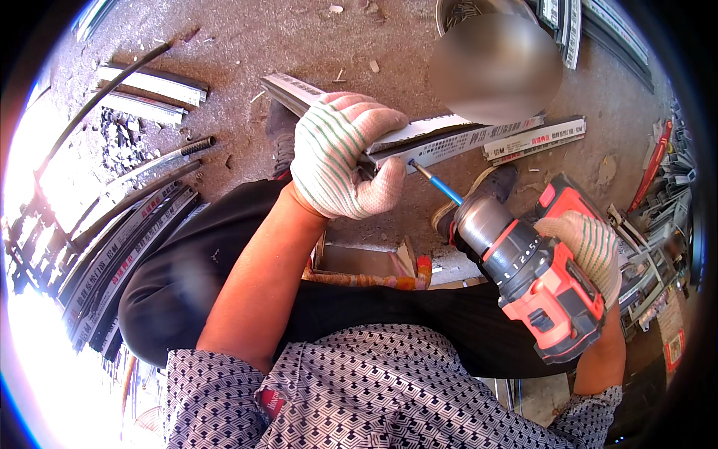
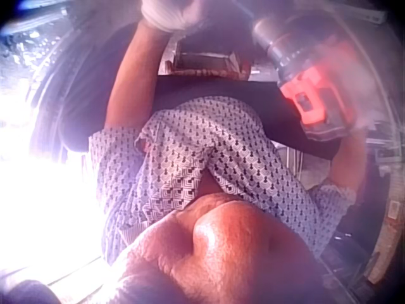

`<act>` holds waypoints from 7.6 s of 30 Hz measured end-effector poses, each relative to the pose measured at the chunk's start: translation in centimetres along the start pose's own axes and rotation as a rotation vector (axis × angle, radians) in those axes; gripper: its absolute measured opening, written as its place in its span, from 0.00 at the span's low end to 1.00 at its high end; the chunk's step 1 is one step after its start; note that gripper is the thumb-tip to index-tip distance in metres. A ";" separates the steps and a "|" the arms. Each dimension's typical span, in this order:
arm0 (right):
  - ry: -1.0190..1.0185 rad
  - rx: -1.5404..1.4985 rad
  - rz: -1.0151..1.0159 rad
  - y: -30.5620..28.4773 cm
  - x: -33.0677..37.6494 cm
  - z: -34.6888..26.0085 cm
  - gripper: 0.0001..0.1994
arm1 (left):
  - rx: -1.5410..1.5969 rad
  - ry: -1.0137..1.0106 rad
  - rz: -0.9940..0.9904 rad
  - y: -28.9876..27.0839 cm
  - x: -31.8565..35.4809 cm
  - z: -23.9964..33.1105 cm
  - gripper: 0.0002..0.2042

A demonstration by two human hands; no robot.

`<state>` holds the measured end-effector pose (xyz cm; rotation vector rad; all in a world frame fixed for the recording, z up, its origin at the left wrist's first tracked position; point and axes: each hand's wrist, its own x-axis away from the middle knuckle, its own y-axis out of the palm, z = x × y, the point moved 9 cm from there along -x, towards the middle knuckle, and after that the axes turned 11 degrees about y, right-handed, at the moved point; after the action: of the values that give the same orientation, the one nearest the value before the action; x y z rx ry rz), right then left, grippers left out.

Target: The person sits on the floor and assembles aluminum window frame components. They select profile pieces, insert rubber gaskets, and use a cordless drill to fasten screws into the frame corners. The person handles multiple frame sections and fasteners throughout the process.

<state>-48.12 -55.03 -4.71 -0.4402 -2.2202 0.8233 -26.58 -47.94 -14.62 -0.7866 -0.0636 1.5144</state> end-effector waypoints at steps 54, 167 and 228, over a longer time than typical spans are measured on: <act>-0.074 0.131 0.355 8.9 9.5 0.3 0.21 | 0.816 -1.440 0.747 1.9 11.1 -12.5 0.15; 1.487 -0.540 0.751 30.7 58.3 20.3 0.21 | -0.119 -0.876 -0.686 -13.8 0.2 -6.6 0.12; 0.839 -0.779 1.197 11.1 47.0 8.6 0.14 | -0.145 -0.522 -0.761 -10.7 -3.1 -4.6 0.13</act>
<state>-85.89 -25.95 7.07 -2.1321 -1.2206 0.1167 -15.46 -51.19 -11.49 -0.3806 -0.7820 0.9468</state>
